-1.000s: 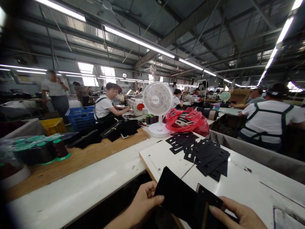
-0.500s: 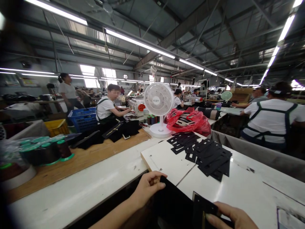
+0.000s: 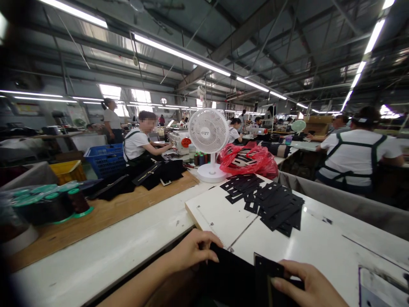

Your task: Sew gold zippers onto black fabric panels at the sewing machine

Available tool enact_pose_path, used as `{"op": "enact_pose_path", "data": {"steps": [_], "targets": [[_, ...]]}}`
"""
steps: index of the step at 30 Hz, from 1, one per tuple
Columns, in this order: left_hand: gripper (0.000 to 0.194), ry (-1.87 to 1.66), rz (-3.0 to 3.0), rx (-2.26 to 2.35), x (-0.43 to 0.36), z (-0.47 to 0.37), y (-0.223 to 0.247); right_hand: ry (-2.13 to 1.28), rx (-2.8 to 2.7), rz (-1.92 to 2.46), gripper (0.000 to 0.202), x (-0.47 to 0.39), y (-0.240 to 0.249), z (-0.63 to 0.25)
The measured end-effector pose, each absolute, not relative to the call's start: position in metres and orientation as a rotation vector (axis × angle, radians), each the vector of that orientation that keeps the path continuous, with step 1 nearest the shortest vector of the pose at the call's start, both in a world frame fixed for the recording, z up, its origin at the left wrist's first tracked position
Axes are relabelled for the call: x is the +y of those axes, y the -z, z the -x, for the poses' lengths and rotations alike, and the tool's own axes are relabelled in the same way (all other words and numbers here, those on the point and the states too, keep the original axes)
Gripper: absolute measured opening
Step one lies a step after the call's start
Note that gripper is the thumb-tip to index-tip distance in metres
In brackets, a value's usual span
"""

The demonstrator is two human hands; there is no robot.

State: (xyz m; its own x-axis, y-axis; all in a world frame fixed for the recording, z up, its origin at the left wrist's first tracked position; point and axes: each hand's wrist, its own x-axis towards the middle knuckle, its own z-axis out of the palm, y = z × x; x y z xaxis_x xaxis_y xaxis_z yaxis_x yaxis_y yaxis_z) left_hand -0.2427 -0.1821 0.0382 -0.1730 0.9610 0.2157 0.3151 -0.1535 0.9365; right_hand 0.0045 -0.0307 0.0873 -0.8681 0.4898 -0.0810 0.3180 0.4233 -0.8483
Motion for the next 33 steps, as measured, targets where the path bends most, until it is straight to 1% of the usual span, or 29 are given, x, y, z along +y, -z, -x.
{"op": "enact_pose_path", "data": {"steps": [3,7,13,17,19,23,25,29,33], "targets": [[0.04,-1.241,-1.503,1.471,-0.183,0.244,-0.039,-1.423,-2.519,0.707,0.023,-0.031,-0.089,-0.007],[0.034,-1.205,-1.502,1.484,-0.184,0.243,-0.041,-1.372,-2.549,0.705,0.022,-0.029,-0.087,-0.01],[0.023,-1.239,-1.454,1.519,-0.185,0.241,-0.039,-1.266,-2.607,0.698,0.03,-0.03,-0.085,-0.011],[0.018,-1.346,-1.44,1.579,-0.181,0.239,-0.036,-1.161,-2.626,0.707,0.028,-0.029,-0.083,-0.008],[0.02,-1.407,-1.407,1.599,-0.176,0.24,-0.031,-1.104,-2.625,0.712,0.028,-0.026,-0.077,-0.006],[0.039,-1.446,-1.286,1.583,-0.163,0.241,-0.012,-1.067,-2.606,0.729,0.03,-0.018,-0.064,-0.002],[0.044,-1.44,-1.237,1.583,-0.159,0.241,-0.002,-1.063,-2.597,0.741,0.03,-0.016,-0.059,-0.001],[0.046,-1.445,-1.203,1.606,-0.158,0.24,0.008,-1.048,-2.607,0.747,0.032,-0.016,-0.058,-0.001],[0.041,-1.464,-1.222,1.64,-0.161,0.237,0.004,-1.022,-2.624,0.75,0.033,-0.016,-0.059,-0.001]]}}
